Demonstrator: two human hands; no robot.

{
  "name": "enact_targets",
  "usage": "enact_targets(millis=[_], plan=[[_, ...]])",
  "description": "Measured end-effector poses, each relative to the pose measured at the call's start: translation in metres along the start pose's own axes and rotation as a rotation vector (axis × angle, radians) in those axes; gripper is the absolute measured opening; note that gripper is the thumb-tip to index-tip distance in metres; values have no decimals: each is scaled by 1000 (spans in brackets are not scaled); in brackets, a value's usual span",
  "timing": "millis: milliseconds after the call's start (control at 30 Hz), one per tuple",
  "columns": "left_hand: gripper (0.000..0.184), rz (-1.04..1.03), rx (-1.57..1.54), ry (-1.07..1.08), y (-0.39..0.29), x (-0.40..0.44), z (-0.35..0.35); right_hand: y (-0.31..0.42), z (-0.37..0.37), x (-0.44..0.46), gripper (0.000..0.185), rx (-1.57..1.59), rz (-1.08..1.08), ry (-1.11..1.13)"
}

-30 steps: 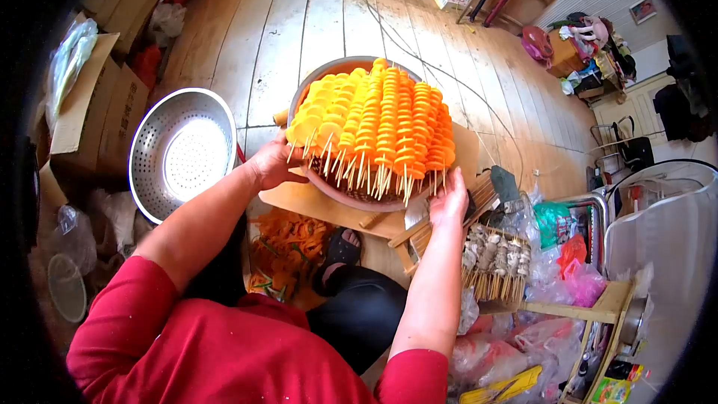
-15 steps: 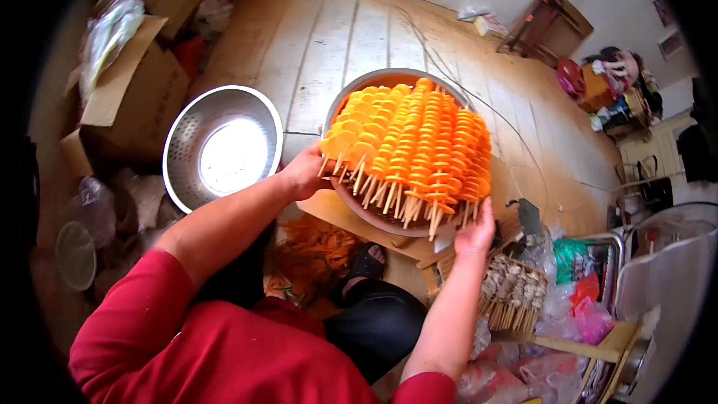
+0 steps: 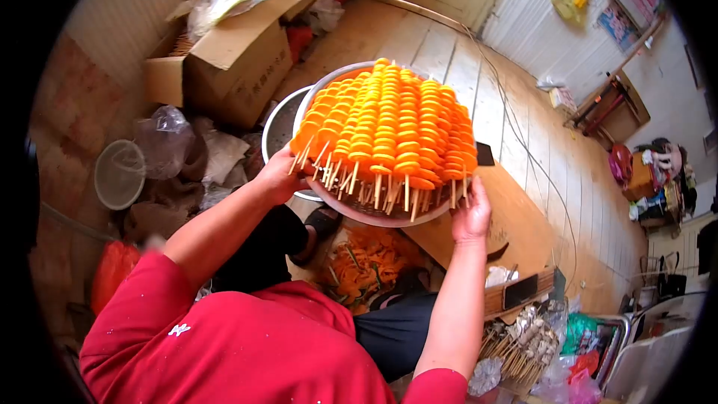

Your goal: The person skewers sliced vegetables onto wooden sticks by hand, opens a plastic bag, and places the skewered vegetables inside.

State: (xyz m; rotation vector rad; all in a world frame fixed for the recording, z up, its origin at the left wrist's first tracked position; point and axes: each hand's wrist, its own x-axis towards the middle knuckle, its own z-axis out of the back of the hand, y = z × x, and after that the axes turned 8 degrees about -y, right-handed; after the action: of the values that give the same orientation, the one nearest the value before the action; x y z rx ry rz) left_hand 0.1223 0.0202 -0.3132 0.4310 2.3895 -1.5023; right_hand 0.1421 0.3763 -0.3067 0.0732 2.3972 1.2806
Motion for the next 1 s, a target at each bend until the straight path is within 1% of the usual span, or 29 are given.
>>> enact_targets(millis=[67,133,200,267,300,367,400,433,467,533,567,600,700,767,800,867,900,933,1000], plan=[[45,-5,5,-40,-13,-16,22,-20,-27,8,44,-24,-30,1],[46,-4,-3,-139,-18,-19,49,-42,-50,17,46,-54,-87,16],[48,10,-42,-218,-15,-10,76,-66,-63,31,47,-33,-105,95],[49,17,-108,-229,-18,-6,87,-84,-70,44,46,-38,-143,110],[50,37,-88,-237,-15,-1,92,-89,-70,48,46,-57,-147,201],[51,85,-80,-262,-10,12,108,-99,-75,53,45,-67,-182,192],[52,114,-92,-266,-8,18,112,-102,-75,56,44,-65,-208,181],[53,133,-84,-290,-9,23,114,-103,-77,56,43,-69,-195,226],[53,153,-76,-306,-10,26,115,-106,-75,60,43,-103,-198,182],[56,124,-50,-316,-9,27,115,-110,-75,64,40,-155,-146,179],[57,146,-36,-344,-9,29,114,-115,-72,68,38,-177,-114,152],[59,165,-22,-372,-11,30,114,-115,-72,68,38,-229,-146,136],[59,203,7,-397,-19,23,110,-116,-71,68,39,-211,-145,116],[57,175,22,-387,-13,25,113,-118,-71,66,41,-202,-145,110],[55,160,35,-397,-9,28,115,-119,-69,68,45,-202,-173,131],[47,133,54,-383,-20,16,109,-120,-67,70,49,-209,-193,148],[49,167,86,-343,-17,20,114,-117,-72,63,50,-212,-183,138],[51,203,119,-300,-15,24,118,-117,-73,60,57,-220,-165,140],[50,263,215,-341,-14,28,124,-115,-72,49,67,-255,-164,67]])
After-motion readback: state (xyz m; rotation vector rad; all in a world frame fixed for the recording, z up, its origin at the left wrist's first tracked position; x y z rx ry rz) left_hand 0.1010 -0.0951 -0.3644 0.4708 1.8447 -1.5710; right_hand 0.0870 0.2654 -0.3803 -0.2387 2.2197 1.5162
